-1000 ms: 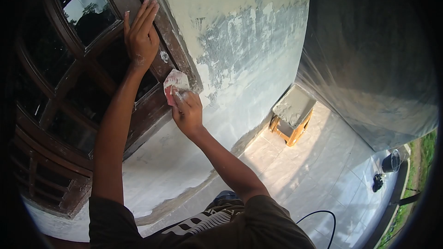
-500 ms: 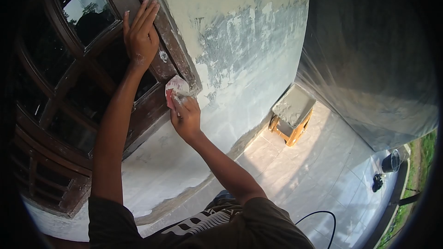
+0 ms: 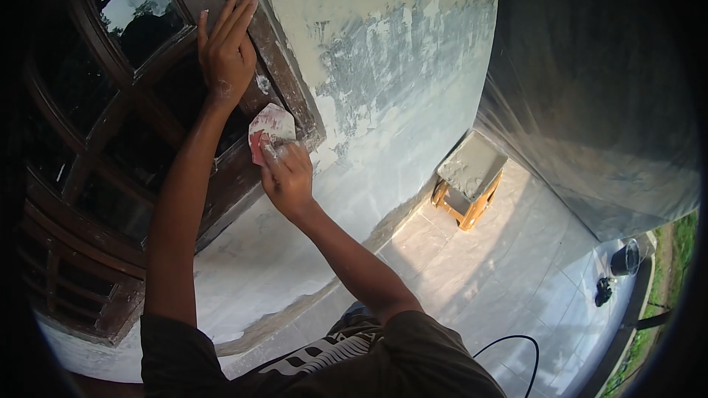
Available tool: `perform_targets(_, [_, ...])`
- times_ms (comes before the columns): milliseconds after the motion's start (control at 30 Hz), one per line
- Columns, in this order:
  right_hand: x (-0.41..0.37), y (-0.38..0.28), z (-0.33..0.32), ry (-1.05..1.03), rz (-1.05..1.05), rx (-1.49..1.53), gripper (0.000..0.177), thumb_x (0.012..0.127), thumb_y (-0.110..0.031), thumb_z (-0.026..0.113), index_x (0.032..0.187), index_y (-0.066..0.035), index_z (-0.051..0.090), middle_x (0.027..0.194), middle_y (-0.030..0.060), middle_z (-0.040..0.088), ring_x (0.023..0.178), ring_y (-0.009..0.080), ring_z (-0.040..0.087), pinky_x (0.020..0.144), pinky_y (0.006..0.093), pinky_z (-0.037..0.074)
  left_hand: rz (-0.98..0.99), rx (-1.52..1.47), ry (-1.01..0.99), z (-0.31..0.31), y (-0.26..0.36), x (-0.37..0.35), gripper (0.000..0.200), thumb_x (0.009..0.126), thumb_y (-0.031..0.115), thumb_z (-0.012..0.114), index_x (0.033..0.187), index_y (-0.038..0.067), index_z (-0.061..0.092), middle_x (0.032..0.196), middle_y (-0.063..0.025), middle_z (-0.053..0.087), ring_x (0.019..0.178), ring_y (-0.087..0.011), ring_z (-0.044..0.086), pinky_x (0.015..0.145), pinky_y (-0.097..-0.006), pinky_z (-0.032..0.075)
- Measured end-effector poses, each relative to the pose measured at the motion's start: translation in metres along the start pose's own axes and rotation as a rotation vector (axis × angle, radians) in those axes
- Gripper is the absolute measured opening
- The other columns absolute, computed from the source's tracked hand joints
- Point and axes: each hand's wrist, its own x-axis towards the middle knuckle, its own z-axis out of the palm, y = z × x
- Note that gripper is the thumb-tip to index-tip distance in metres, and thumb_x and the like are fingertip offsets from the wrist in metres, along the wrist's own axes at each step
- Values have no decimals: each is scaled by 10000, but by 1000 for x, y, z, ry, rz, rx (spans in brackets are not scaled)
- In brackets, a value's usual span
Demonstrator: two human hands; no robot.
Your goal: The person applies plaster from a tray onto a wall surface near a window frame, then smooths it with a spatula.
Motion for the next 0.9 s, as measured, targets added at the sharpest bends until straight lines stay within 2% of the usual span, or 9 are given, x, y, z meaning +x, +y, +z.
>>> perform_targets(167, [60, 37, -5, 268, 41, -158, 451, 688, 94, 706, 1128, -10, 693, 865, 121, 622, 758, 309, 585, 712, 406, 478, 5, -7, 1, -1, 1, 0, 407, 921, -9, 491, 1260, 132, 667, 1309, 7, 661, 1318, -172, 539, 1150, -510, 275])
perform_targets(300, [73, 41, 19, 140, 38, -181, 547, 662, 56, 712, 1202, -9, 646, 902, 125, 586, 852, 320, 563, 765, 416, 425, -7, -38, 14, 0, 1, 1, 410, 916, -17, 492, 1261, 124, 665, 1306, 1, 663, 1314, -181, 545, 1149, -518, 273])
perform_targets(400, [57, 0, 18, 179, -4, -152, 469, 696, 80, 710, 1152, -26, 691, 806, 106, 589, 731, 296, 570, 694, 382, 464, -8, -67, 34, 2, 0, -1, 412, 922, -22, 484, 1269, 118, 658, 1304, -3, 664, 1314, -182, 546, 1149, -523, 269])
perform_targets(467, [48, -17, 15, 307, 6, 48, 410, 715, 95, 708, 1110, -17, 712, 753, 95, 577, 654, 273, 558, 665, 345, 470, 0, -90, 54, 3, -2, 0, 412, 934, -21, 471, 1279, 114, 649, 1307, -5, 663, 1313, -187, 548, 1148, -540, 265])
perform_targets(500, [51, -13, 9, 354, 8, 16, 369, 731, 115, 693, 1081, 1, 722, 719, 81, 571, 599, 219, 539, 608, 300, 460, 0, -89, 52, 4, -3, -1, 412, 934, -21, 471, 1279, 114, 649, 1307, -5, 663, 1313, -187, 548, 1148, -540, 265])
perform_targets(567, [60, 0, -1, 307, 224, -25, 431, 694, 100, 714, 1115, 9, 700, 852, 113, 619, 760, 289, 593, 697, 365, 480, 0, -76, 49, 3, -2, -1, 411, 931, -20, 475, 1276, 117, 653, 1307, -4, 663, 1308, -188, 552, 1145, -545, 268])
perform_targets(667, [87, 30, 7, 357, 249, -61, 437, 688, 91, 703, 1118, 14, 686, 847, 130, 606, 778, 329, 583, 708, 404, 478, -11, -58, 31, 1, 0, 0, 411, 929, -18, 480, 1270, 125, 659, 1303, 0, 666, 1307, -183, 553, 1144, -537, 273])
perform_targets(833, [61, 1, 20, 187, 118, 14, 462, 636, 73, 714, 1092, 6, 697, 808, 125, 573, 783, 324, 566, 715, 407, 444, -11, -47, 26, 3, 0, 0, 406, 929, -11, 483, 1264, 129, 664, 1295, 1, 670, 1307, -181, 553, 1143, -531, 277])
perform_targets(900, [62, -10, 18, 287, 23, 36, 469, 633, 76, 703, 1097, 11, 698, 795, 116, 565, 766, 313, 556, 700, 396, 435, -15, -49, 29, 4, -1, 1, 405, 928, -8, 483, 1264, 128, 664, 1293, 1, 671, 1307, -181, 553, 1144, -531, 276])
